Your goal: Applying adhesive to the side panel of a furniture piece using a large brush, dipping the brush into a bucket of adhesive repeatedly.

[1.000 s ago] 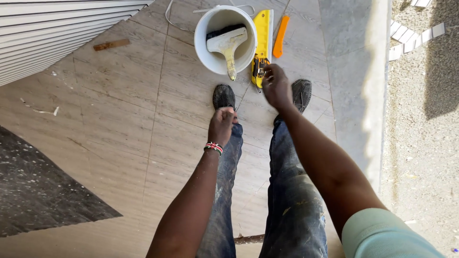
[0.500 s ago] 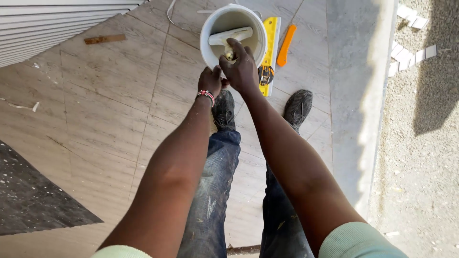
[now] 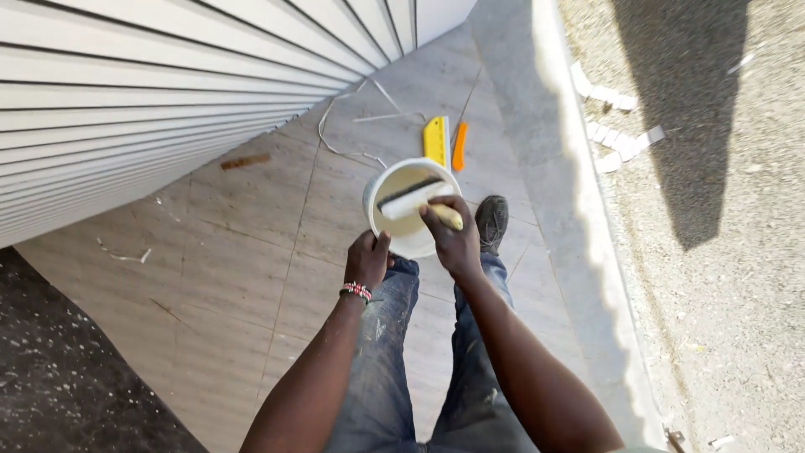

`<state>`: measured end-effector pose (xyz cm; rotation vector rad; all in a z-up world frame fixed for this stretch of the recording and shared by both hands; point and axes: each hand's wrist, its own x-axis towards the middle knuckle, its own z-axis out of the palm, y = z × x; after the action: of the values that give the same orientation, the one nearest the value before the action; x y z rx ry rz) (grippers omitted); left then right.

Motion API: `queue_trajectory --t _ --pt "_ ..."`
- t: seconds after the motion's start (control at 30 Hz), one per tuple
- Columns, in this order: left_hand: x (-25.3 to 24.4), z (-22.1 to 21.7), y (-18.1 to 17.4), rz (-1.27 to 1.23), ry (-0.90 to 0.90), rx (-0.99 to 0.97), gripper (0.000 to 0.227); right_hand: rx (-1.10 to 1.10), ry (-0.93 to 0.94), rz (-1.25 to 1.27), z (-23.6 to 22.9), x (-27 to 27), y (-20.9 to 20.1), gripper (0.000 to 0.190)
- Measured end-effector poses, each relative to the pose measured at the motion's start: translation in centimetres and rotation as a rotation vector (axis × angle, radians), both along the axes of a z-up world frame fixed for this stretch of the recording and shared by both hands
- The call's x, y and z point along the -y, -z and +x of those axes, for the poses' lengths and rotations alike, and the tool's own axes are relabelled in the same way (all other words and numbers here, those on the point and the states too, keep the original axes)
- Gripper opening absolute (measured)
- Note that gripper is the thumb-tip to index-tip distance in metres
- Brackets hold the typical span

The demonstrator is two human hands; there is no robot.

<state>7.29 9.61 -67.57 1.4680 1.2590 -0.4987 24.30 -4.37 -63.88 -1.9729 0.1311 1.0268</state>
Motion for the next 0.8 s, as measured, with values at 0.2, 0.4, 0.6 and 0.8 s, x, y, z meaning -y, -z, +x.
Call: queue_trajectory --t 0.2,0.4,0.6,0.8 --pt "4.4 1.0 -19.4 0.083 0.164 0.055 0.060 0.120 0.178 0.192 0.9 10.4 -24.2 0.036" --pt "9.8 4.3 -33.2 0.179 0.235 0.221 0.061 0.096 0.150 0.451 4.1 20.3 -36.9 0.054" --pt "17.2 10.3 -40.5 0.212 0.153 0.390 0.065 0.041 0.259 0.739 9.8 29.7 -40.6 0.058" --pt "20.9 16.3 -44.1 0.224 0.132 0.559 0.060 0.040 0.540 0.910 17.1 36.5 -41.7 0.056"
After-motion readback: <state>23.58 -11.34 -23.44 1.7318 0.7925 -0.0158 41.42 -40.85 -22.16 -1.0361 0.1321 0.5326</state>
